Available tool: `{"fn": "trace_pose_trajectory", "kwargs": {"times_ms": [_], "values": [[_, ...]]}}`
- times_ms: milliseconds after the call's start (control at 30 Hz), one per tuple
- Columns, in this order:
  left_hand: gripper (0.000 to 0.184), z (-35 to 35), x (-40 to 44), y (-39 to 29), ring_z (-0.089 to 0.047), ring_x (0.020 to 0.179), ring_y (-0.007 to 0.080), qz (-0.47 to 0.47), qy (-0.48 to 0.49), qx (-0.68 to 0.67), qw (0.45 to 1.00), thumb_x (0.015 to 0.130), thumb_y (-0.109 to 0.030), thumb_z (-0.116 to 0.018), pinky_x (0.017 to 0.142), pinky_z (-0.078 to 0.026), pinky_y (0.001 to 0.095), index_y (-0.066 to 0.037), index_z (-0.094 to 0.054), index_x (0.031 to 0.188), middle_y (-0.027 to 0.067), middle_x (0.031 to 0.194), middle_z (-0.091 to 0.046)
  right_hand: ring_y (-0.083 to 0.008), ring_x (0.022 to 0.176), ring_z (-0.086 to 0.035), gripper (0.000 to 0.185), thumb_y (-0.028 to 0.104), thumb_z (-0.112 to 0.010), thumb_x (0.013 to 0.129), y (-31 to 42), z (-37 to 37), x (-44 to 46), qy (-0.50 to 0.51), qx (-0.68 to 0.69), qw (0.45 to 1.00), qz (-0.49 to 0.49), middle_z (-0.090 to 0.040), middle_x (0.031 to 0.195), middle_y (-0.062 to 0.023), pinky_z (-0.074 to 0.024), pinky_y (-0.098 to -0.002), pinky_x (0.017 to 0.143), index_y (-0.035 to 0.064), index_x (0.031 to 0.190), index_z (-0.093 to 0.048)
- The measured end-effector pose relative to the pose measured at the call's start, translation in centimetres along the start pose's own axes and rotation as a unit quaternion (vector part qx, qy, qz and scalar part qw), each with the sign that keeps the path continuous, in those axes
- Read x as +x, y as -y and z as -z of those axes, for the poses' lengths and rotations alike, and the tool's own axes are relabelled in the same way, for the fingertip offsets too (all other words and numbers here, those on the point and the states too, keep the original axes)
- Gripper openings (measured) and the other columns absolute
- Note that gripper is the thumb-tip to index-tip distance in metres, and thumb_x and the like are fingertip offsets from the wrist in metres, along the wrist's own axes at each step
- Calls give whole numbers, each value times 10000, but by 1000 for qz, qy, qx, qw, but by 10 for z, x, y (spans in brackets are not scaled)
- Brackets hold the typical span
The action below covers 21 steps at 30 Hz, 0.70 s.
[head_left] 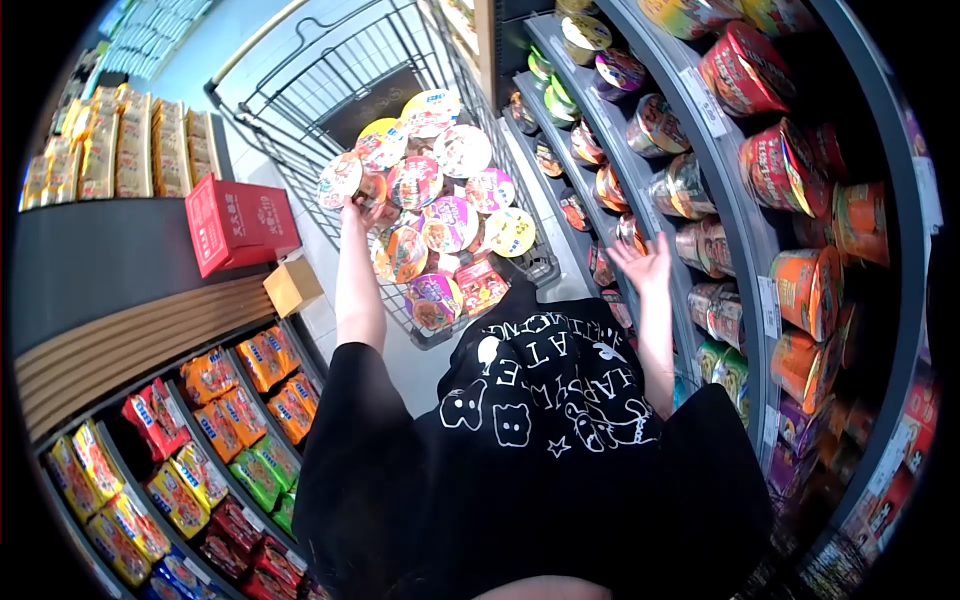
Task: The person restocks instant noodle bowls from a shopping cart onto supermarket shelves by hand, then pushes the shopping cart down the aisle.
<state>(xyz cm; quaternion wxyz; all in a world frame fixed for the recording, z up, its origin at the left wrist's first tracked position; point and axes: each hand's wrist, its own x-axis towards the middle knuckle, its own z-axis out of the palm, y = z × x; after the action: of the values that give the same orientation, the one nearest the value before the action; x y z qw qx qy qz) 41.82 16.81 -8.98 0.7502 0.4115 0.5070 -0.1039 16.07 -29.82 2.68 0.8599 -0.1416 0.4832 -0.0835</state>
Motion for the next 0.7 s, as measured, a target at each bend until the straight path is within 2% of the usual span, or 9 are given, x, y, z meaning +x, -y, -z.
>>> {"fn": "trace_pose_trajectory", "kwargs": {"times_ms": [33,167,233,333,500,567,633,667,700], "values": [[300,-1,1,0,-408,993,290,-40,10,34,999,862,-343,-333,781,-417,517,-85,-422,985,88,940,-450,-384,1184,-194,781,440,-517,745,-8,3,0,-4,2,999,-37,-10,1331,-160,-265,-582,882,232,1298,-6],[202,-7,0,-5,-448,936,247,-106,-51,48,992,814,-165,-417,761,-452,483,-63,-462,983,62,869,-492,-376,1131,-303,634,356,-506,783,-30,11,2,2,-71,997,-42,-118,1298,-170,-306,-566,863,200,1267,-127],[142,-3,9,1,-515,747,226,-156,-60,-26,986,773,-96,-491,636,-505,398,-7,-490,883,71,780,-516,-368,1120,-325,582,321,-499,795,-35,6,1,3,-82,996,-39,-188,1276,-173,-325,-543,865,171,1251,-168],[145,1,-14,14,-517,708,208,-195,-59,-62,977,766,-61,-493,630,-515,374,48,-477,860,91,761,-501,-354,1117,-343,526,267,-478,814,-41,-4,-1,84,-153,983,-55,-293,1246,-169,-334,-502,882,119,1236,-201],[164,12,-120,68,-513,574,177,-216,127,-35,968,784,-106,-478,610,-500,302,56,-499,798,83,668,-497,-295,1040,-439,481,252,-466,826,-53,-18,1,231,-233,939,-104,-366,1206,-150,-402,-468,808,116,1234,-251],[209,24,-146,98,-514,528,156,-193,183,38,963,802,-152,-477,570,-468,245,43,-518,739,74,613,-508,-302,1085,-388,605,287,-507,802,-60,-30,-6,281,-306,902,-117,-284,1258,-155,-398,-478,806,135,1276,-165],[217,31,-186,120,-527,539,137,-206,207,279,915,802,-149,-476,542,-439,224,35,-527,698,74,589,-522,-317,1127,-323,796,327,-572,754,-74,-50,-22,259,-357,889,-126,-169,1304,-157,-388,-494,811,177,1303,-16],[208,34,-198,135,-521,563,114,-182,242,291,907,802,-147,-476,564,-436,224,31,-527,708,74,689,-524,-337,1153,-270,958,337,-637,698,-85,-50,-17,256,-384,878,-126,-88,1320,-154,-375,-510,816,213,1291,106],[198,36,-206,150,-515,587,90,-159,278,303,898,803,-146,-476,587,-433,223,26,-527,718,75,789,-527,-319,1139,-305,936,290,-638,708,-95,-54,-20,236,-418,870,-114,-154,1302,-144,-379,-500,819,221,1289,93]]}}
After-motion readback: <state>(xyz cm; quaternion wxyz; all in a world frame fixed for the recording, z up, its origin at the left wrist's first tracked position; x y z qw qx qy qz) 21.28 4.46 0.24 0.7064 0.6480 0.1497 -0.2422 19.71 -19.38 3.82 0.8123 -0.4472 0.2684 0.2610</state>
